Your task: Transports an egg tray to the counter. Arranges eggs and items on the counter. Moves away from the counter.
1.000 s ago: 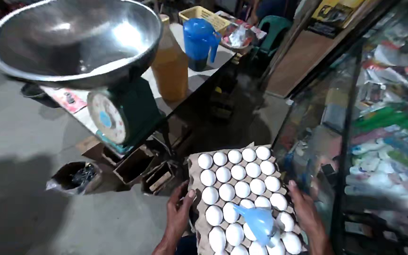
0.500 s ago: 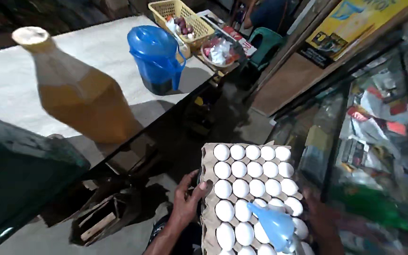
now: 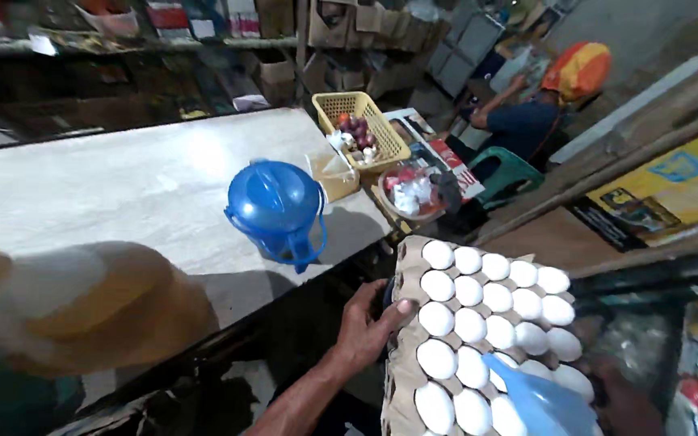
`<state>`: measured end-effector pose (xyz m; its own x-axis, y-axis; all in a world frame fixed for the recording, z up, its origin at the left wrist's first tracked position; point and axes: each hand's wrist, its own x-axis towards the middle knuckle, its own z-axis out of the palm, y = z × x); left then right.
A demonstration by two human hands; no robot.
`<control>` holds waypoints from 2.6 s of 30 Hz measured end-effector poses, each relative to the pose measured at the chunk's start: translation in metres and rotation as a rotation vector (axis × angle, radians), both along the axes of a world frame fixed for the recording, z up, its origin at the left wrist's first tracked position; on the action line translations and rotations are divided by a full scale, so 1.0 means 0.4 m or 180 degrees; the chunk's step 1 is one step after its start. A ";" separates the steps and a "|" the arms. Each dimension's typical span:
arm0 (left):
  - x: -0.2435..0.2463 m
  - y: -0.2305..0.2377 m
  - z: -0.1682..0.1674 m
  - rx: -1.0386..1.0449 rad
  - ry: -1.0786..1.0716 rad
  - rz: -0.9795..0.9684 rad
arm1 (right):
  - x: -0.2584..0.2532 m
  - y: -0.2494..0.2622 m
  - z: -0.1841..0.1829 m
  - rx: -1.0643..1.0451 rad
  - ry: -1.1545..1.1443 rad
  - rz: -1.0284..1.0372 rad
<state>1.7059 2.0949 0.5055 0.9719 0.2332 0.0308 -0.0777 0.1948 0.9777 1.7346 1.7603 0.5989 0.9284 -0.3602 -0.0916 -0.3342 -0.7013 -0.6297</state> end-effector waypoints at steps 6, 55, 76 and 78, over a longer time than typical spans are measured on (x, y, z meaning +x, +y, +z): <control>0.302 0.039 0.135 0.0372 0.0131 0.0303 | 0.349 0.044 0.100 0.0296 -0.0482 0.0432; 0.714 1.190 -0.075 0.1620 0.1960 0.2297 | 1.320 1.455 -0.235 0.0784 0.0387 0.3154; 0.716 1.188 -0.082 0.1538 0.1771 0.2114 | 1.301 1.440 -0.217 0.0339 0.0519 0.3196; 0.706 1.168 -0.070 0.1542 0.1794 0.2049 | 1.294 1.420 -0.212 0.0289 0.0546 0.3172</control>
<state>1.9884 2.5619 0.4776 0.5654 0.8079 -0.1662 0.4738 -0.1532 0.8672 2.2520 2.3281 0.5143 0.7739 0.5859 -0.2404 0.2859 -0.6619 -0.6929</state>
